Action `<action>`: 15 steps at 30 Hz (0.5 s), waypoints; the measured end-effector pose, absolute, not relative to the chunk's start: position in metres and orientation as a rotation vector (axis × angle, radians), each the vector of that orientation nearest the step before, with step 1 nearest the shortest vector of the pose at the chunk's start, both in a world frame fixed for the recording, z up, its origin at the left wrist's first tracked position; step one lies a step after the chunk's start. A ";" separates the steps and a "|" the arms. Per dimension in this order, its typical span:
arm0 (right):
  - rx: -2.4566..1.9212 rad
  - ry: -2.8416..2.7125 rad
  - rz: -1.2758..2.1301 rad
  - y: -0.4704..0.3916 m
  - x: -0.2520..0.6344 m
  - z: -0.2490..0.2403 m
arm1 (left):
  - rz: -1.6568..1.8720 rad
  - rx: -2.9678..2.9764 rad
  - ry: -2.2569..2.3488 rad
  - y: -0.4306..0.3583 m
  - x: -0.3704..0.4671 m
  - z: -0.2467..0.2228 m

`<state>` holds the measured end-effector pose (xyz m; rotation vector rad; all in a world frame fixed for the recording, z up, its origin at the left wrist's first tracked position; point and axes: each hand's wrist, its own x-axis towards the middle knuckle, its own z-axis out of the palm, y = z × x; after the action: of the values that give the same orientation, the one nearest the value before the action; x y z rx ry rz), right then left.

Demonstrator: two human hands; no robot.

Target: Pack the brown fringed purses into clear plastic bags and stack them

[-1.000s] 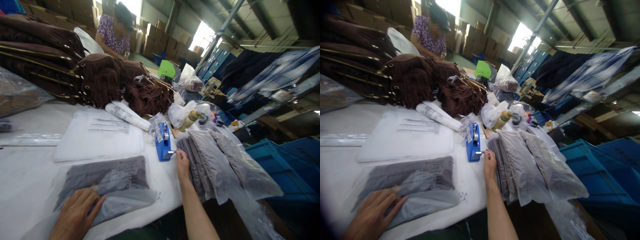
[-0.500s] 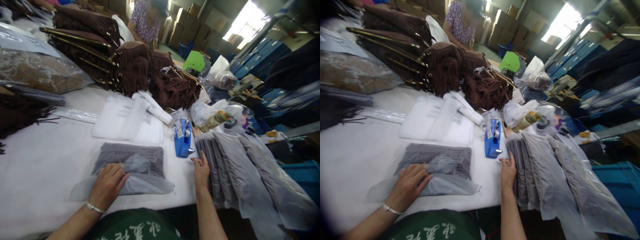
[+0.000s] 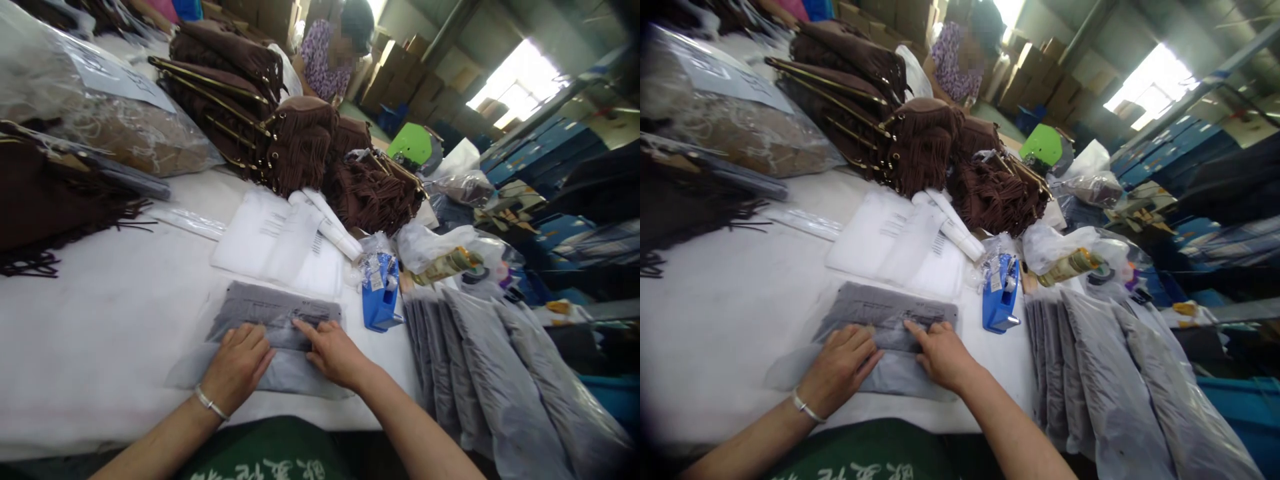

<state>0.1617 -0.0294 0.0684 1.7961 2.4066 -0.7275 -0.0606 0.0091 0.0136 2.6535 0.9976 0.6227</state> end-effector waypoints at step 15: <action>1.953 2.454 -1.327 -0.036 0.181 0.102 | 0.627 2.662 0.991 0.009 -0.060 0.012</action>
<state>0.1806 -0.0359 0.1021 1.9530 2.4543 -1.3270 -0.0602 0.0090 0.0120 2.6618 0.9913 0.6268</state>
